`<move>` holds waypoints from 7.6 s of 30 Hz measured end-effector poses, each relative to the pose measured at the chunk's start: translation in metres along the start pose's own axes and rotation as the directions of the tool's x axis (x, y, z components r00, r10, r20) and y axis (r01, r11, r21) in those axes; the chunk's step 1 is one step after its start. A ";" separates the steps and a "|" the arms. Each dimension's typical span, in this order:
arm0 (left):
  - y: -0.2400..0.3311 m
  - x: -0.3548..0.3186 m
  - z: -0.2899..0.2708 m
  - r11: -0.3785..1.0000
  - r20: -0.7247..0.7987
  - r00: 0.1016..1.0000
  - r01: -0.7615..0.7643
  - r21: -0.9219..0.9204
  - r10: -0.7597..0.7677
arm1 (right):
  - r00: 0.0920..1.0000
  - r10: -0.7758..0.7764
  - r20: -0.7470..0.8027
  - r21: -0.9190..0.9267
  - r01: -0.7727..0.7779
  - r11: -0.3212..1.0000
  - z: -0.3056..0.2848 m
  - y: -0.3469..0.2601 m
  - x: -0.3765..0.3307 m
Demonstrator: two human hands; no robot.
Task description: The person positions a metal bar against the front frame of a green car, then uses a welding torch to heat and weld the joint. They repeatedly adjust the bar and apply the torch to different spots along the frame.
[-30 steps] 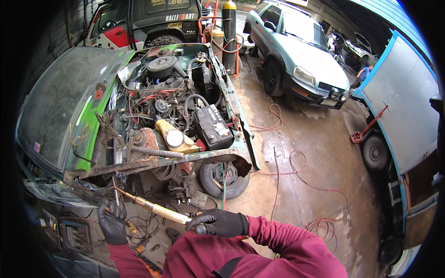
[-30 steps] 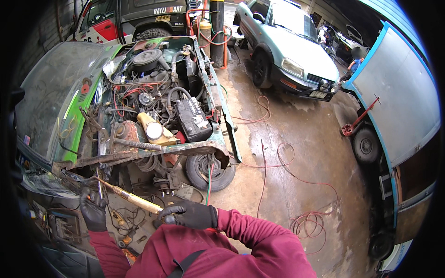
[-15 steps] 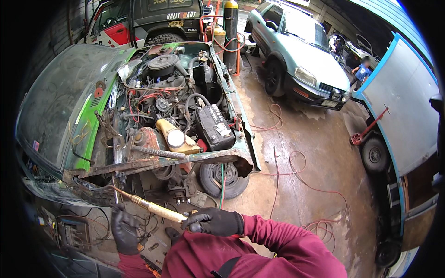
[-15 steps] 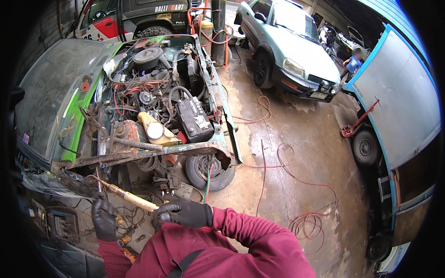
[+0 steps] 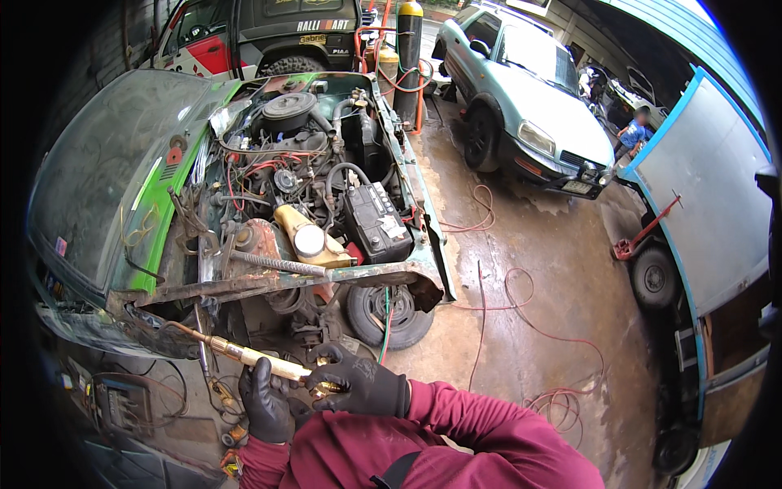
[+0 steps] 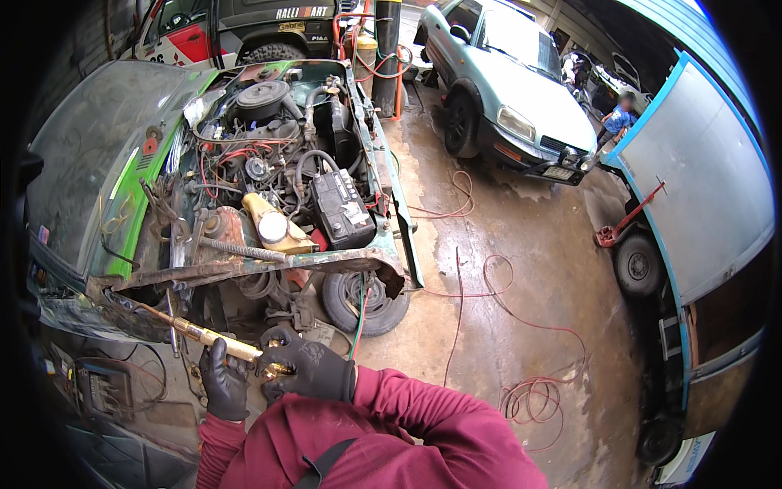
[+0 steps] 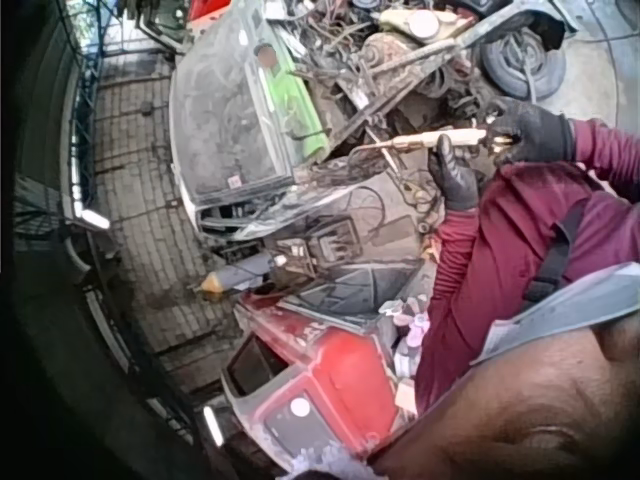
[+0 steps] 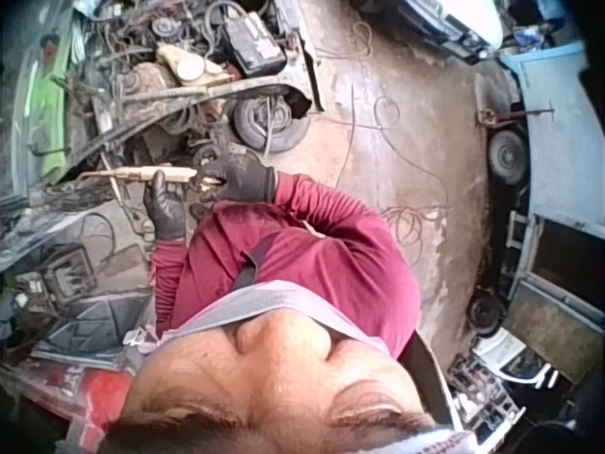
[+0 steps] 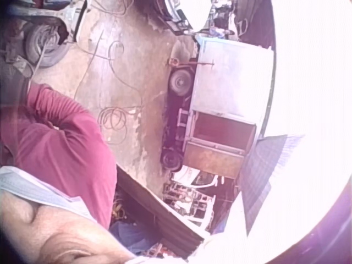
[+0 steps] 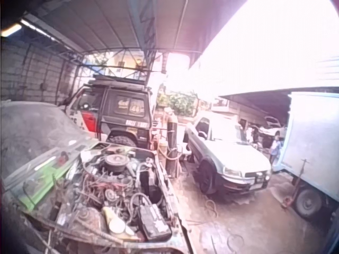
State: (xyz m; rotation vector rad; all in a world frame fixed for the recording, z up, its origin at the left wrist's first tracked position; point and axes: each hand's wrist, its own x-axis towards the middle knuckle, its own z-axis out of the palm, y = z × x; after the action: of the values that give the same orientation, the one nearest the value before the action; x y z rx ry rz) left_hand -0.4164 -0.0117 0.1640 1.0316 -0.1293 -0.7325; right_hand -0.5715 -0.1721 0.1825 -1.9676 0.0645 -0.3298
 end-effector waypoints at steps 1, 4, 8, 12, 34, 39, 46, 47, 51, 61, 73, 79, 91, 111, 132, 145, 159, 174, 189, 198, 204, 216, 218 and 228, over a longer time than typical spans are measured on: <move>-0.001 0.000 -0.001 1.000 -0.033 0.999 -0.010 0.029 0.011 | 1.000 -0.006 -0.005 0.002 0.006 1.000 0.002 -0.001 0.000; 0.000 -0.002 -0.006 1.000 0.031 1.000 0.000 0.022 0.000 | 0.999 0.027 0.046 0.045 -0.029 0.999 0.004 -0.002 -0.001; 0.003 -0.004 -0.013 0.998 0.165 0.986 0.014 0.063 -0.025 | 0.983 0.083 0.163 0.158 -0.109 0.981 -0.002 0.006 -0.006; 0.008 0.012 -0.032 0.991 0.160 0.987 -0.027 0.135 0.005 | 0.989 -0.003 0.149 0.264 -0.036 0.964 -0.009 0.015 -0.012; 0.073 0.051 -0.127 0.956 -0.034 0.996 -0.089 -0.279 0.083 | 0.978 0.112 0.176 0.227 -0.151 0.962 -0.020 -0.001 -0.022; 0.027 0.009 -0.090 0.998 0.120 0.993 -0.007 -0.056 0.014 | 0.975 0.102 0.198 0.248 -0.150 0.957 -0.015 0.001 -0.011; -0.010 -0.005 -0.047 0.995 0.138 0.986 0.099 -0.006 -0.098 | 0.958 0.130 0.255 0.226 -0.189 0.955 -0.006 0.006 -0.003; -0.010 -0.007 -0.045 0.993 0.049 0.992 0.116 -0.015 -0.116 | 0.926 0.231 0.298 0.441 -0.349 0.827 -0.005 0.004 -0.005; -0.006 -0.007 -0.044 0.995 0.068 0.992 0.103 0.002 -0.103 | 0.866 0.446 0.226 0.512 -0.495 0.702 -0.002 0.006 -0.009; -0.024 -0.005 -0.068 0.964 0.181 0.980 0.027 0.266 -0.078 | 0.909 0.379 0.171 0.315 -0.415 0.854 -0.002 0.016 -0.009; 0.003 -0.011 -0.043 0.818 0.080 0.996 -0.026 0.574 -0.025 | 0.893 0.409 0.189 0.447 -0.449 0.774 -0.011 0.009 -0.007; 0.017 -0.023 -0.018 0.213 0.666 0.737 -0.674 0.708 0.117 | 0.867 0.470 0.165 0.459 -0.489 0.742 -0.015 0.014 -0.007; -0.013 -0.014 -0.024 0.079 0.803 0.568 -0.822 0.564 0.179 | 0.882 0.443 0.158 0.452 -0.463 0.762 -0.016 0.020 -0.012; -0.005 -0.010 -0.020 -0.021 0.857 0.473 -0.874 0.486 0.204 | 0.858 0.479 0.186 0.436 -0.509 0.742 -0.019 0.013 -0.011; -0.004 0.005 -0.024 0.035 0.908 0.417 -0.909 0.416 0.042 | 0.846 0.502 0.179 0.452 -0.524 0.722 -0.016 0.021 -0.015; -0.007 0.009 -0.028 -0.078 0.914 0.404 -0.913 0.400 -0.038 | 0.841 0.512 0.175 0.459 -0.530 0.713 -0.015 0.020 -0.013; 0.011 0.005 -0.027 0.049 0.848 0.514 -0.857 0.512 0.127 | 0.838 0.540 0.074 0.469 -0.507 0.723 -0.015 0.022 -0.020; 0.092 0.072 -0.096 0.961 0.039 0.999 0.001 -0.275 0.011 | 0.835 0.528 0.157 0.519 -0.524 0.675 -0.036 0.017 -0.046; 0.102 0.069 -0.042 0.714 0.721 0.676 -0.429 0.553 -0.152 | 0.707 0.644 -0.292 0.485 -0.471 0.737 0.041 -0.012 -0.033; 0.106 0.098 -0.103 0.611 0.989 0.144 -0.779 0.137 -0.038 | 0.501 0.655 -0.565 0.404 -0.524 0.750 0.158 -0.073 0.022; 0.107 0.089 -0.132 0.618 0.996 -0.004 -0.784 -0.062 0.094 | 0.434 0.582 -0.687 0.342 -0.513 0.787 0.211 -0.097 0.038; 0.119 0.092 -0.150 0.569 0.998 -0.052 -0.822 -0.029 -0.026 | 0.358 0.583 -0.729 0.374 -0.505 0.778 0.245 -0.108 0.050; 0.120 0.091 -0.150 0.558 0.997 -0.064 -0.829 -0.031 -0.038 | 0.325 0.596 -0.734 0.406 -0.493 0.769 0.249 -0.109 0.048; 0.116 0.083 -0.145 0.567 0.996 -0.091 -0.821 -0.069 -0.010 | 0.317 0.544 -0.777 0.354 -0.495 0.794 0.258 -0.102 0.034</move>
State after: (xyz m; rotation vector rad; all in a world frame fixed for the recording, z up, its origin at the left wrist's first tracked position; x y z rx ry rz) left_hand -0.2347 0.0793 0.1627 0.7502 -2.1108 -0.5707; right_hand -0.4827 0.0928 0.1854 -1.4124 1.3317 -0.8369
